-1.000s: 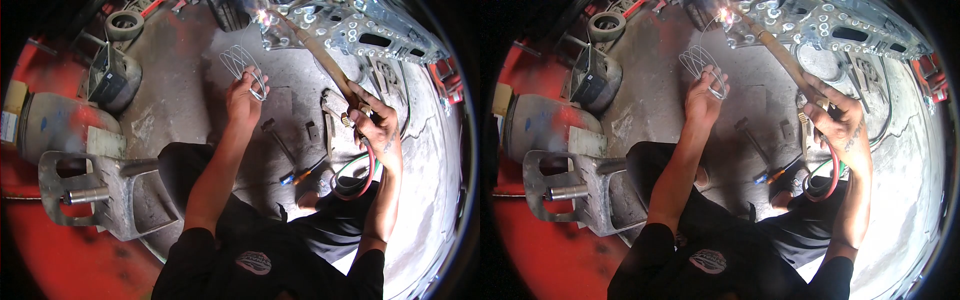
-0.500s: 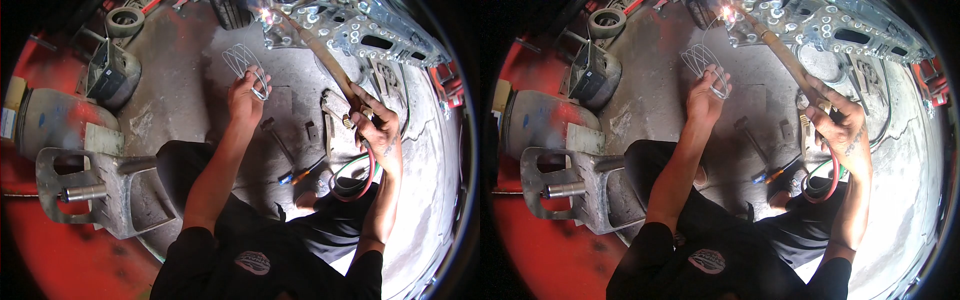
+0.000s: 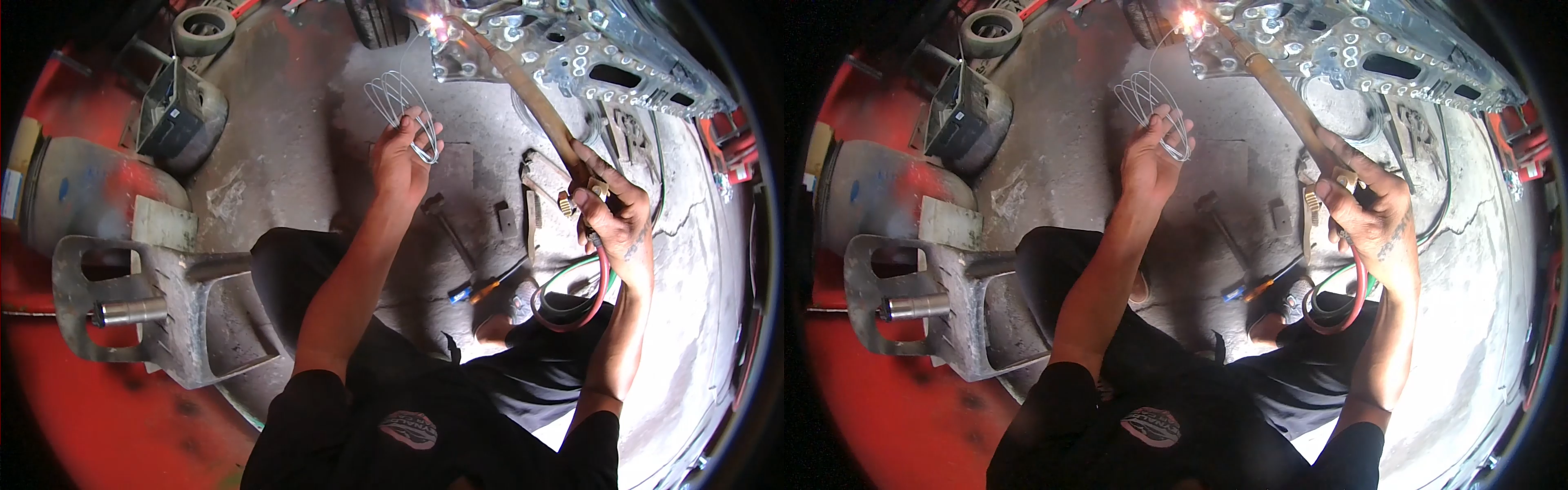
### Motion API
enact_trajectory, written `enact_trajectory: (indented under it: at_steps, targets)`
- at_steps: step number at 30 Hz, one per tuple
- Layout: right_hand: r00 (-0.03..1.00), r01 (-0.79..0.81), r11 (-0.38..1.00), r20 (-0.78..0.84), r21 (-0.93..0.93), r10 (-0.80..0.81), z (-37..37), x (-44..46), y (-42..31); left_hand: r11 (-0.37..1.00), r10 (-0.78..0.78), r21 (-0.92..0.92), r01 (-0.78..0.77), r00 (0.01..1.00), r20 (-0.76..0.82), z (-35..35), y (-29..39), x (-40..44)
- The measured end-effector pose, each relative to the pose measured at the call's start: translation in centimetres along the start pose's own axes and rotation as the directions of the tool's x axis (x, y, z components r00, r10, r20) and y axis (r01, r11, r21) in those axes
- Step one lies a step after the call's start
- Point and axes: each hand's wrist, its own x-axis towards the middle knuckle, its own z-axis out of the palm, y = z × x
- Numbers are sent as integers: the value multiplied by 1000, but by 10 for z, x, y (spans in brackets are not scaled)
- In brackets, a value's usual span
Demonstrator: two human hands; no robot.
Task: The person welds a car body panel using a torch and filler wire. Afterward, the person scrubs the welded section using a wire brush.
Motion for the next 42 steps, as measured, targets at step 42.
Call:
enact_trajectory:
  at_steps: [42]
  targets:
    - [1000,-16,1000,23,-20,16,0,0,0,1000,-11,-4,11,1000,28,-2,-3,3]
